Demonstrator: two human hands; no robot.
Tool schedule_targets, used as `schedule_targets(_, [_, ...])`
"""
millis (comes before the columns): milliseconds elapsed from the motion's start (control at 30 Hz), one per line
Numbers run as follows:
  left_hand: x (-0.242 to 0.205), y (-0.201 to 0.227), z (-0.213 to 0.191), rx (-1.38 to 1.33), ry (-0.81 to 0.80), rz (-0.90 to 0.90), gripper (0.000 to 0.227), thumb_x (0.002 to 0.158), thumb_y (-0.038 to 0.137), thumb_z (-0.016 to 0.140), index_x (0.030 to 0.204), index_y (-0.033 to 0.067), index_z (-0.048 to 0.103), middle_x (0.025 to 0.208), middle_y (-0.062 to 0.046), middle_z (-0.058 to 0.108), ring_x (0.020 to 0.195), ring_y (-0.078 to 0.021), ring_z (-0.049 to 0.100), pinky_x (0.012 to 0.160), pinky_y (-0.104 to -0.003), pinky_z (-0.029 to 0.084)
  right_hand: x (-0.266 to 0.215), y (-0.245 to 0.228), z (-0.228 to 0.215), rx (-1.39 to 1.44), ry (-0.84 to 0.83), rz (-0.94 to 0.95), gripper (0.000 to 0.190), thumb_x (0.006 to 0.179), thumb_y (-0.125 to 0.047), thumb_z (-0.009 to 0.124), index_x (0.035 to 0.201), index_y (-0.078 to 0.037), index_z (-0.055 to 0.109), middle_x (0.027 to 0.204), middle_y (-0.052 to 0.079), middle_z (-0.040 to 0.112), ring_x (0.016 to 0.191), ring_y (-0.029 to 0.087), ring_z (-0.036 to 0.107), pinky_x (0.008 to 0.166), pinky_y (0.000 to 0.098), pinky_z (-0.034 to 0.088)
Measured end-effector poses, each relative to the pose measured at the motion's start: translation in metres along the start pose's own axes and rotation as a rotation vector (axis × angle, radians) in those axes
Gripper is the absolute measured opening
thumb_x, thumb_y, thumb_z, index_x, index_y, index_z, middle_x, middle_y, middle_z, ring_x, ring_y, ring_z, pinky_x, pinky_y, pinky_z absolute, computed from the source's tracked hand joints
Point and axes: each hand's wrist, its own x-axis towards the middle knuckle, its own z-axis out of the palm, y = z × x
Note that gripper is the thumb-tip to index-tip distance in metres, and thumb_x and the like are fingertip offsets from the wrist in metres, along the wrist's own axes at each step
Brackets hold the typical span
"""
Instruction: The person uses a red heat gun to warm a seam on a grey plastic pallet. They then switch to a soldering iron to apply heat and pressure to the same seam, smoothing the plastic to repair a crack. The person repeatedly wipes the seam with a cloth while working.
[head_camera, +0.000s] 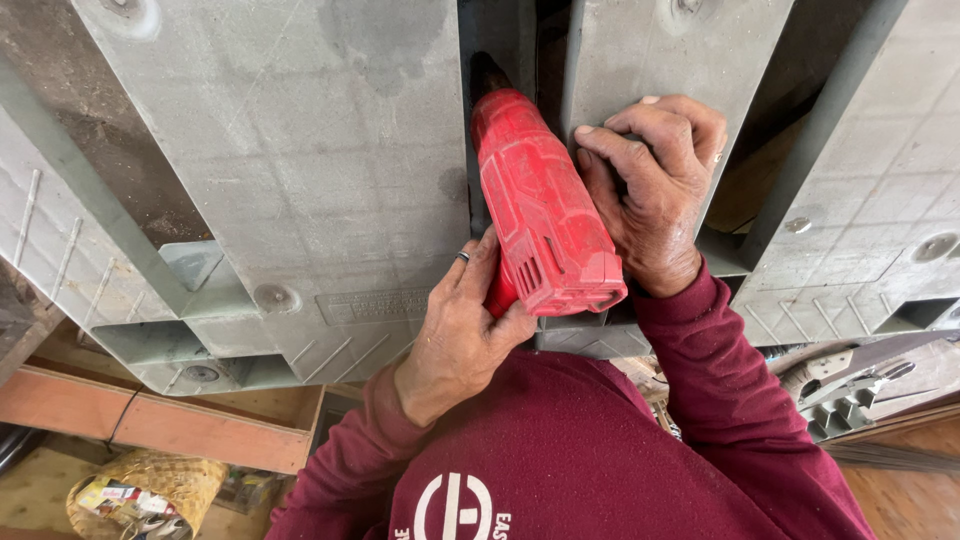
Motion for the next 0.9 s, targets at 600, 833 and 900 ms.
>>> schedule_targets(600, [-0.007,0.068,-0.040,-0.481,-0.052,-0.462,0.050,0.100,0.047,0.060,0.114,-0.0009,0.058,0.070,-0.005,0.057,0.055,-0.0102,0.056,0.048,-0.026,0.050,-0.008,-0.002,-0.007,0.017,0.129,-0.067,0.017,0.096,0.000,0.079,0.110,-0.009,0.073,0.108,0.008,0.062,0.105,0.031,0.057,0.092,0.0457,0.042])
schedule_targets(833, [0.010,0.066,-0.060,-0.311,-0.197,-0.411,0.056,0.099,0.051,0.061,0.111,-0.0032,0.059,0.074,-0.006,0.060,0.055,-0.0107,0.058,0.046,-0.028,0.052,-0.031,-0.009,0.006,0.115,0.108,0.129,0.009,0.103,-0.004,0.075,0.111,-0.007,0.074,0.096,0.011,0.066,0.092,0.033,0.063,0.082,0.0456,0.046])
schedule_targets(900, [0.017,0.063,-0.065,-0.290,-0.252,-0.401,0.058,0.098,0.053,0.061,0.111,-0.0038,0.059,0.076,-0.006,0.059,0.055,-0.0107,0.058,0.045,-0.028,0.051,-0.045,-0.020,0.007,0.091,0.165,0.111,0.022,0.101,-0.002,0.069,0.122,-0.009,0.072,0.113,0.009,0.067,0.110,0.032,0.063,0.096,0.0453,0.046])
